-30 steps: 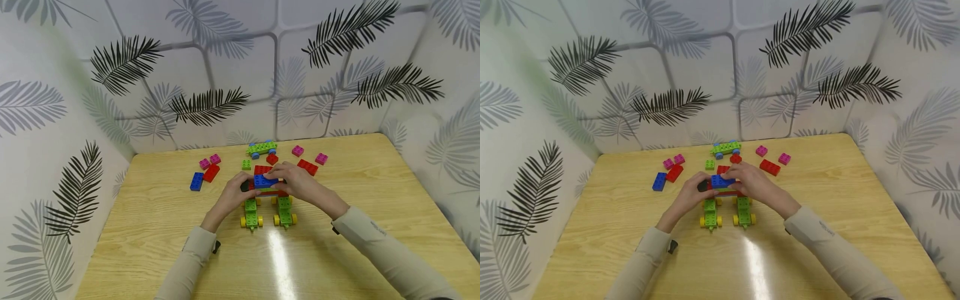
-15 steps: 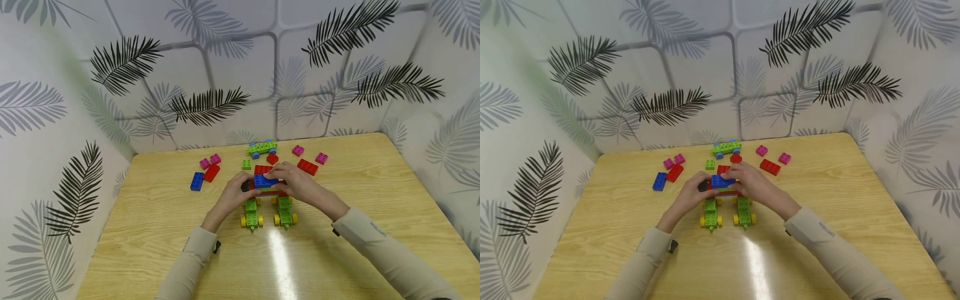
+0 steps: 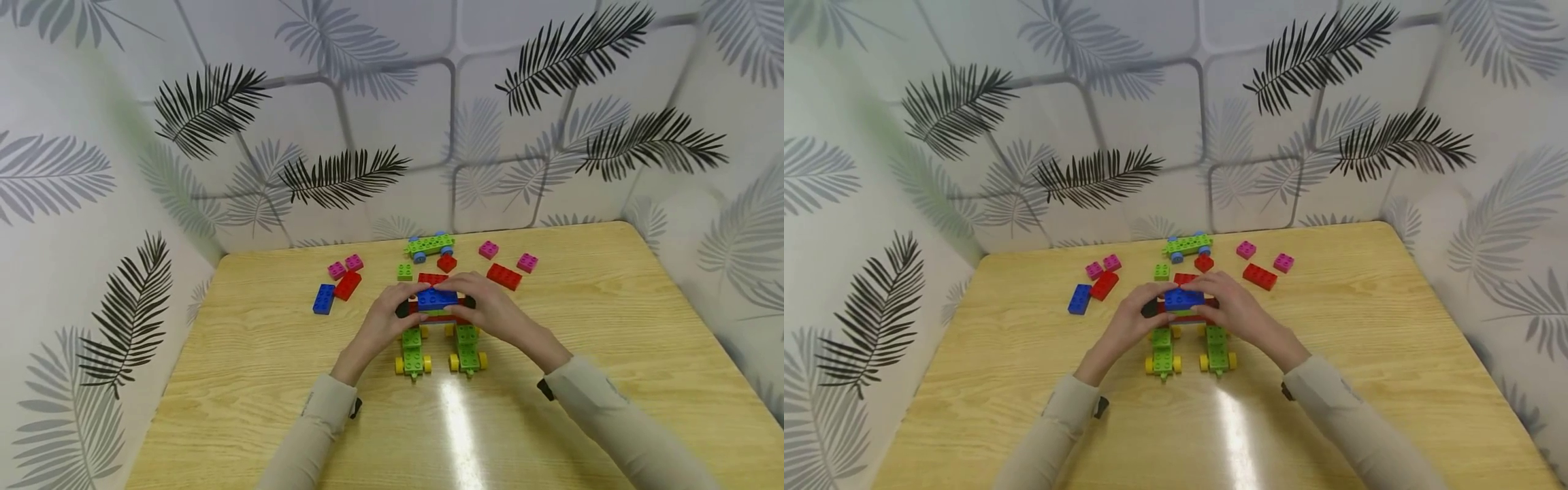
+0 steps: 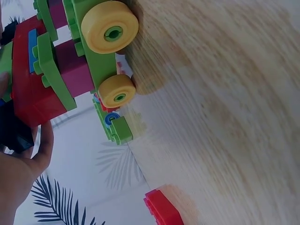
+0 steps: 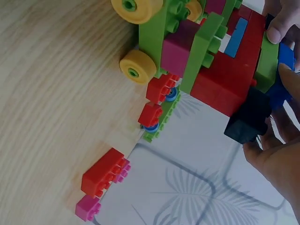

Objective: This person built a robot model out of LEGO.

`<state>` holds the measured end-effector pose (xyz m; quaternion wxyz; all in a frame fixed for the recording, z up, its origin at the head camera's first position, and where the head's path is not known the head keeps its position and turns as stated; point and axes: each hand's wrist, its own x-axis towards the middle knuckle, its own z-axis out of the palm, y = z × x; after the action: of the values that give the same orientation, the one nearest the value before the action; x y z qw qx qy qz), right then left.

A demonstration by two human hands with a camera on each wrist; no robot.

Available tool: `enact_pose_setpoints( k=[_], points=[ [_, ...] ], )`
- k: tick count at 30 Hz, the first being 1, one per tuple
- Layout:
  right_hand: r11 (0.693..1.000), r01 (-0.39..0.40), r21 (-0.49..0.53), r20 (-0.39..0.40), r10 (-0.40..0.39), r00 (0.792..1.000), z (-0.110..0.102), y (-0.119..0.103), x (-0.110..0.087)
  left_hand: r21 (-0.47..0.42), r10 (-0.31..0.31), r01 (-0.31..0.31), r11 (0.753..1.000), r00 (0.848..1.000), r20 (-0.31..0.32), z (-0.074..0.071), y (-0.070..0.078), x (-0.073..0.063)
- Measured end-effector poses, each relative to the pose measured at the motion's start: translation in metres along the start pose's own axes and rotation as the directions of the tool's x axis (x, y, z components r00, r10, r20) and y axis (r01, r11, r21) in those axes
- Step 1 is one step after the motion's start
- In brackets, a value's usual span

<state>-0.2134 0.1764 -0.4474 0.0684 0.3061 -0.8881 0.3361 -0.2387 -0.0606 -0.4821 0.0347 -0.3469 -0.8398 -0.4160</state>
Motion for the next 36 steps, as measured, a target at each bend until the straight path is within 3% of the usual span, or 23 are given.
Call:
enact_pose_setpoints(
  k=[8, 20, 25, 31, 36],
  points=[
    [0.994, -0.03, -0.108, -0.039, 0.026, 0.999, 0.007, 0.008, -0.008, 0.04, 0.01, -0.009, 0.999, 1.0, -0.018, 0.0, 0.001, 0.0],
    [0.996, -0.039, -0.083, -0.046, 0.035, 0.998, 0.011, 0.013, -0.012, 0.084, 0.085, -0.081, 0.993, 0.995, -0.046, 0.001, 0.0, -0.001],
    [0.994, -0.039, -0.099, -0.04, 0.035, 0.999, 0.011, 0.012, -0.012, 0.085, 0.061, -0.058, 0.995, 0.997, -0.043, 0.003, 0.0, -0.003],
    [0.993, 0.026, -0.117, -0.044, -0.032, 0.999, 0.01, 0.015, -0.011, 0.092, 0.027, -0.024, 0.995, 0.999, -0.025, 0.004, 0.001, -0.003],
    [0.993, 0.05, -0.104, -0.03, -0.053, 0.998, 0.009, 0.018, -0.011, 0.154, 0.018, -0.02, 0.988, 1.0, 0.008, 0.004, 0.004, -0.002]
  ],
)
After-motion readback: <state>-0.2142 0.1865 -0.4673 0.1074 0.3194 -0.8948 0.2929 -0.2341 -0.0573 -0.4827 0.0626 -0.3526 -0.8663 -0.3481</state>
